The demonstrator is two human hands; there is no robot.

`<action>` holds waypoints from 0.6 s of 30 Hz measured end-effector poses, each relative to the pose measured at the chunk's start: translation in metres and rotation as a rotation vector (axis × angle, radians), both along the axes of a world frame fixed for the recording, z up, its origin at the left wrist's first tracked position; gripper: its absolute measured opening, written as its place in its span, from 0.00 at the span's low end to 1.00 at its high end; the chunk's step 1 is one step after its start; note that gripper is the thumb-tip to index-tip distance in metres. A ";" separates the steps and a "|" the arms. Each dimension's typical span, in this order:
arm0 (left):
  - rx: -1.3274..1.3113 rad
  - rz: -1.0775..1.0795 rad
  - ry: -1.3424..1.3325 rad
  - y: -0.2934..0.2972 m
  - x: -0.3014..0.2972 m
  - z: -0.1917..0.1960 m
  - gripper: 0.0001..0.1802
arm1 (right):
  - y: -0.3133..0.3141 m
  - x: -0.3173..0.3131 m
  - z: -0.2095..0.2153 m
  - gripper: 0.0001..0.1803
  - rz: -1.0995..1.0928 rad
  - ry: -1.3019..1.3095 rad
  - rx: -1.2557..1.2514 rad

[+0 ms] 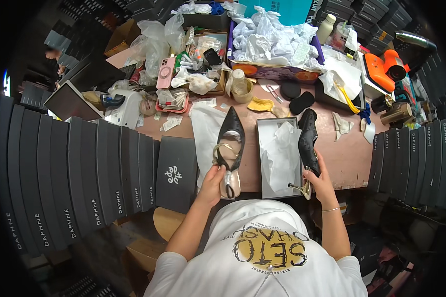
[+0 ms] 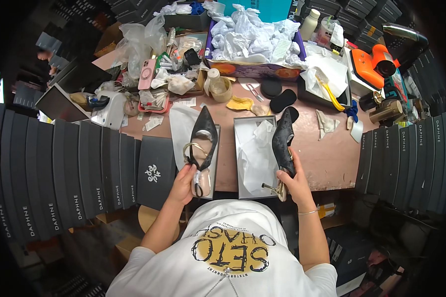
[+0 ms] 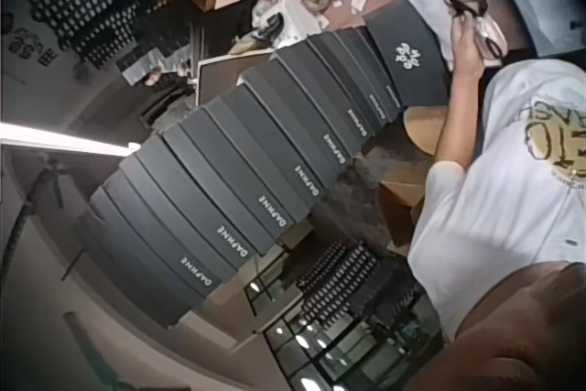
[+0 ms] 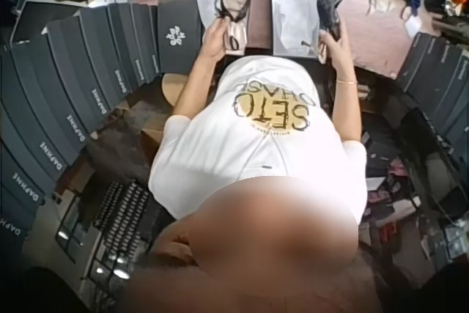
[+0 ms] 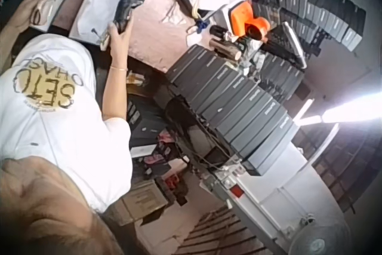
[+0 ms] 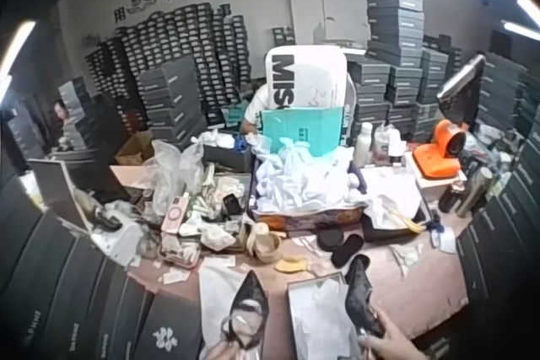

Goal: Packing a pair of black high-heeled shoes into a shoebox using protective tissue paper.

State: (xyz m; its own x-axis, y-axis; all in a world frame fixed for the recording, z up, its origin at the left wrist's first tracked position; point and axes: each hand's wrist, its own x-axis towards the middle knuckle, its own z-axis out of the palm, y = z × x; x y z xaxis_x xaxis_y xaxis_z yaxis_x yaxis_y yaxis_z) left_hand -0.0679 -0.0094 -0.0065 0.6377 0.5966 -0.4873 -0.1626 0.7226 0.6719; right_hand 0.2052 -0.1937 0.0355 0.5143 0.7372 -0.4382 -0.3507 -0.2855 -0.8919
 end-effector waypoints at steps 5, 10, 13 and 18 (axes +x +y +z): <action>0.068 -0.024 0.060 -0.007 0.032 0.026 0.22 | 0.004 -0.013 -0.004 0.41 -0.116 0.215 0.116; 0.001 -0.017 0.108 -0.011 0.038 0.032 0.18 | 0.012 -0.028 -0.012 0.29 -0.185 0.300 0.070; -0.007 -0.053 0.092 -0.016 0.037 0.022 0.17 | 0.022 -0.042 -0.032 0.18 -0.195 0.205 0.035; -0.029 -0.067 0.120 -0.024 0.032 0.009 0.18 | 0.028 -0.060 -0.024 0.23 0.012 -0.147 0.009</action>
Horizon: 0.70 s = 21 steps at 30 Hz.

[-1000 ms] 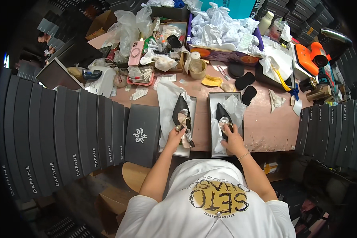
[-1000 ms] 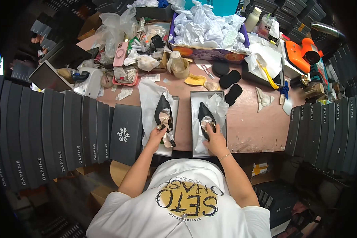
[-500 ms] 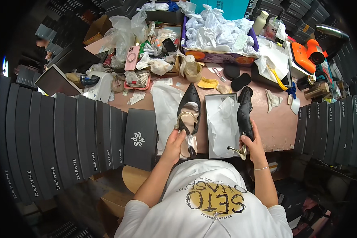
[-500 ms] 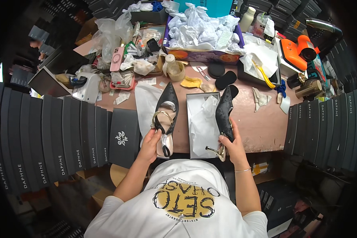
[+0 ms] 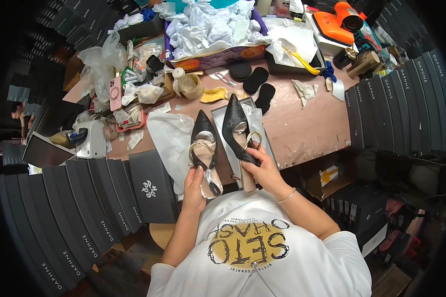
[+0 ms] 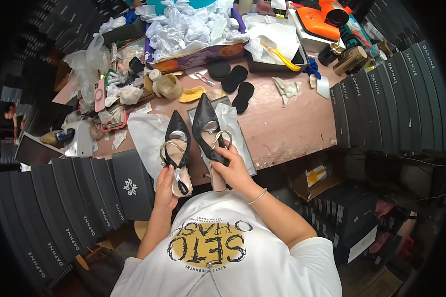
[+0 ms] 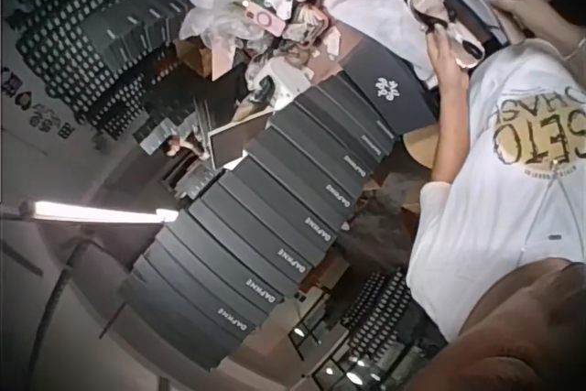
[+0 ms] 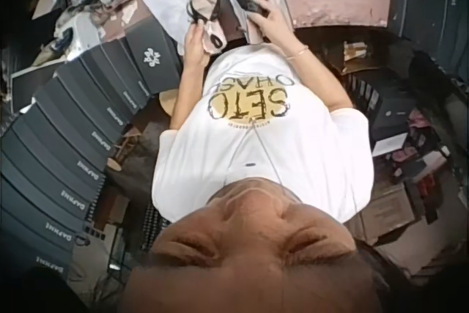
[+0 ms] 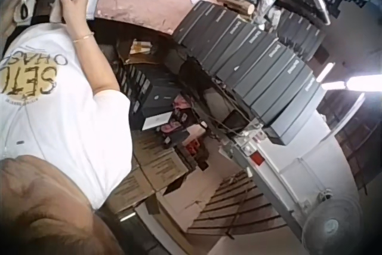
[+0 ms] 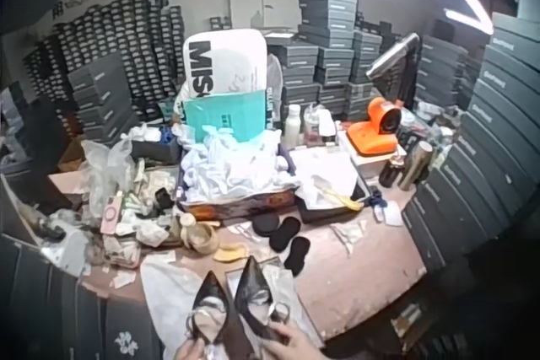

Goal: Packing a pair of black high-heeled shoes into a shoebox using protective tissue paper.

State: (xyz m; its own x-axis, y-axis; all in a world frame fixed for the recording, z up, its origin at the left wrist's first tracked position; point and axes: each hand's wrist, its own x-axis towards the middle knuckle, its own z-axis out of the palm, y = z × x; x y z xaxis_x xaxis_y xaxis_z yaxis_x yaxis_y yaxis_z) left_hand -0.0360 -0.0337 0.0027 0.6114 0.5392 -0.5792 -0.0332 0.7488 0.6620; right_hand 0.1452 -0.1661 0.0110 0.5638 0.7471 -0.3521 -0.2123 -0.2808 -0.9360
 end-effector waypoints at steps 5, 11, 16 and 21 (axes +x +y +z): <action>0.032 0.014 0.029 -0.002 0.000 0.000 0.19 | 0.009 -0.013 -0.012 0.29 -0.019 0.089 0.065; 0.214 0.079 0.188 0.008 -0.017 -0.029 0.23 | 0.014 -0.008 0.008 0.29 -0.091 0.530 0.052; 0.267 -0.001 0.261 0.017 -0.033 -0.053 0.30 | 0.019 -0.005 0.008 0.29 -0.120 0.487 0.089; -0.289 0.252 -0.201 0.009 -0.029 -0.033 0.20 | -0.002 0.032 0.017 0.29 -0.342 0.520 0.140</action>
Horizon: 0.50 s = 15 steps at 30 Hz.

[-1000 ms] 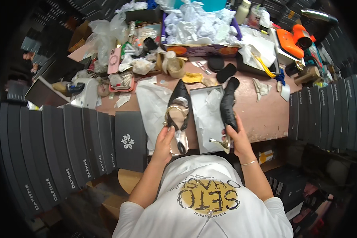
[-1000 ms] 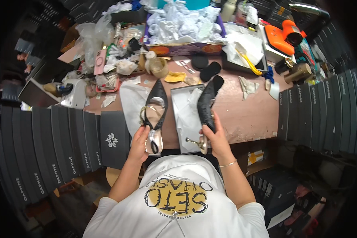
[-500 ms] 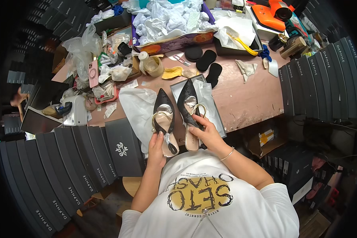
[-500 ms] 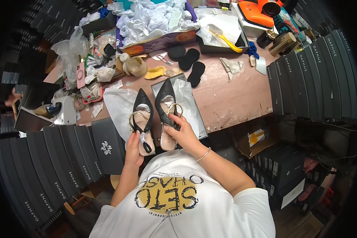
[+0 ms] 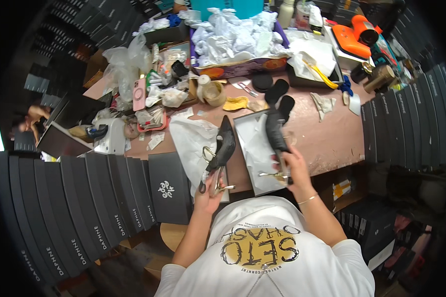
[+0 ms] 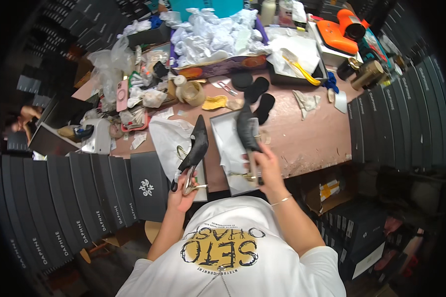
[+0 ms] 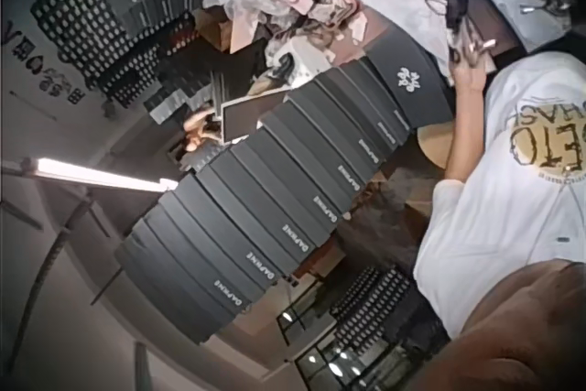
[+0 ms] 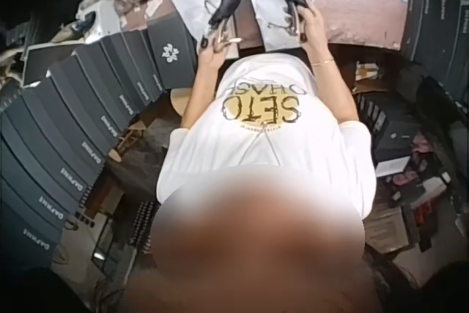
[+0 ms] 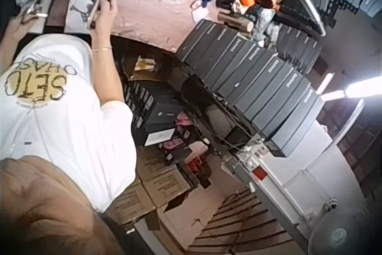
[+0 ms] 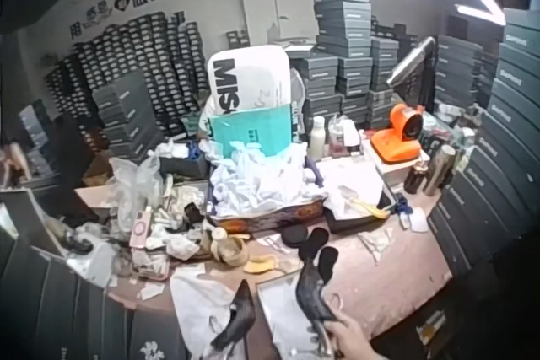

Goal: Packing a pair of black high-heeled shoes into a shoebox using protective tissue paper.

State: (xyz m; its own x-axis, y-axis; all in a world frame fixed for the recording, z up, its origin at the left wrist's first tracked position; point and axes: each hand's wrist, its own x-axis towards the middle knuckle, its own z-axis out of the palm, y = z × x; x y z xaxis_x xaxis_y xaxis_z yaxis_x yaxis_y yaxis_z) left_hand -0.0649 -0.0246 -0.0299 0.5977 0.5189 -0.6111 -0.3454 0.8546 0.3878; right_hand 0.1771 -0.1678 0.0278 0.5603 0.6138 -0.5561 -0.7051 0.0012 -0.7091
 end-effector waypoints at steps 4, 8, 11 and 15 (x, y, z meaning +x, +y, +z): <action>-0.502 0.130 -0.458 -0.003 0.002 0.017 0.25 | -0.048 0.073 -0.059 0.22 -0.243 -0.485 -0.184; -0.653 0.132 -0.549 0.002 0.013 0.023 0.29 | -0.101 0.148 -0.146 0.28 0.049 -1.029 -0.692; -0.678 0.131 -0.550 0.004 0.019 0.027 0.31 | -0.094 0.150 -0.139 0.30 0.143 -1.194 -0.884; -0.612 0.107 -0.548 -0.002 0.019 0.027 0.30 | -0.048 0.104 -0.056 0.28 0.154 -1.527 -0.549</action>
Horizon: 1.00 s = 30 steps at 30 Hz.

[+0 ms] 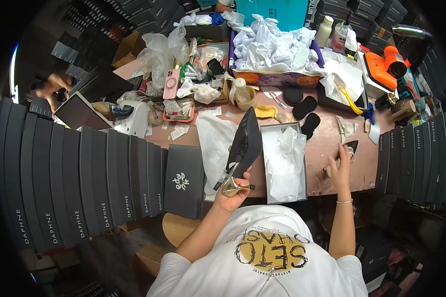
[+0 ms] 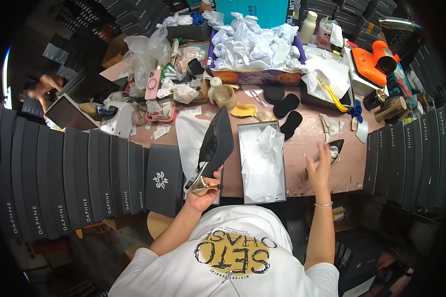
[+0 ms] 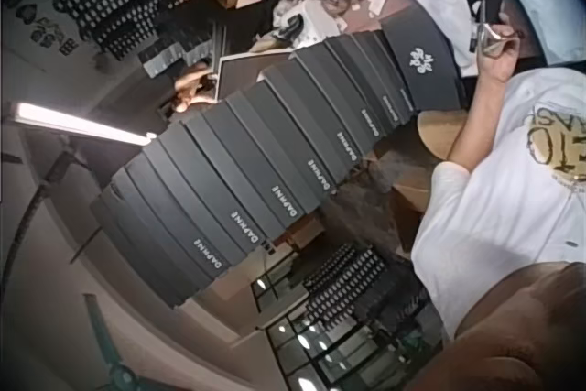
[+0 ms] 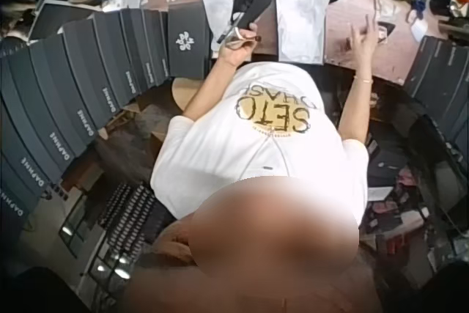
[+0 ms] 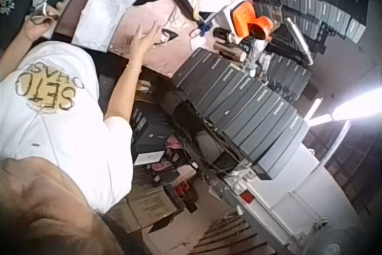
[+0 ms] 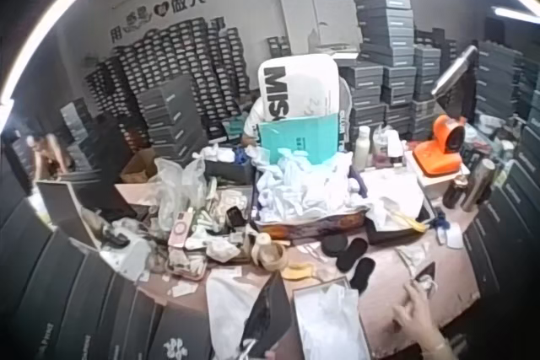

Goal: Packing a pair of black high-heeled shoes into a shoebox using protective tissue paper.

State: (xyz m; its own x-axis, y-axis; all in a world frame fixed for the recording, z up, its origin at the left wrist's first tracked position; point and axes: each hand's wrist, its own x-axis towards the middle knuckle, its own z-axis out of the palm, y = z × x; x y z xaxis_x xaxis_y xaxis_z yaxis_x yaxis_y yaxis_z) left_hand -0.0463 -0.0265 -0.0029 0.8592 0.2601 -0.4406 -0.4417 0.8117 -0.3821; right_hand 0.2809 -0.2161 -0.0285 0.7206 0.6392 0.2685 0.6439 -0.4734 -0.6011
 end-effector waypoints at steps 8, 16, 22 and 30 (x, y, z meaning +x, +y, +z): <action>0.123 -0.140 0.039 -0.003 0.017 0.007 0.24 | 0.067 -0.151 0.113 0.13 0.739 0.833 0.035; 0.281 -0.226 0.099 -0.005 0.015 0.012 0.20 | 0.071 -0.165 0.102 0.12 0.703 0.736 0.053; 0.554 -0.260 0.223 0.000 0.011 0.015 0.19 | 0.063 -0.173 0.091 0.09 0.674 1.198 0.182; 0.518 0.115 0.116 0.017 0.021 0.015 0.38 | 0.060 -0.173 0.096 0.13 0.376 2.438 0.855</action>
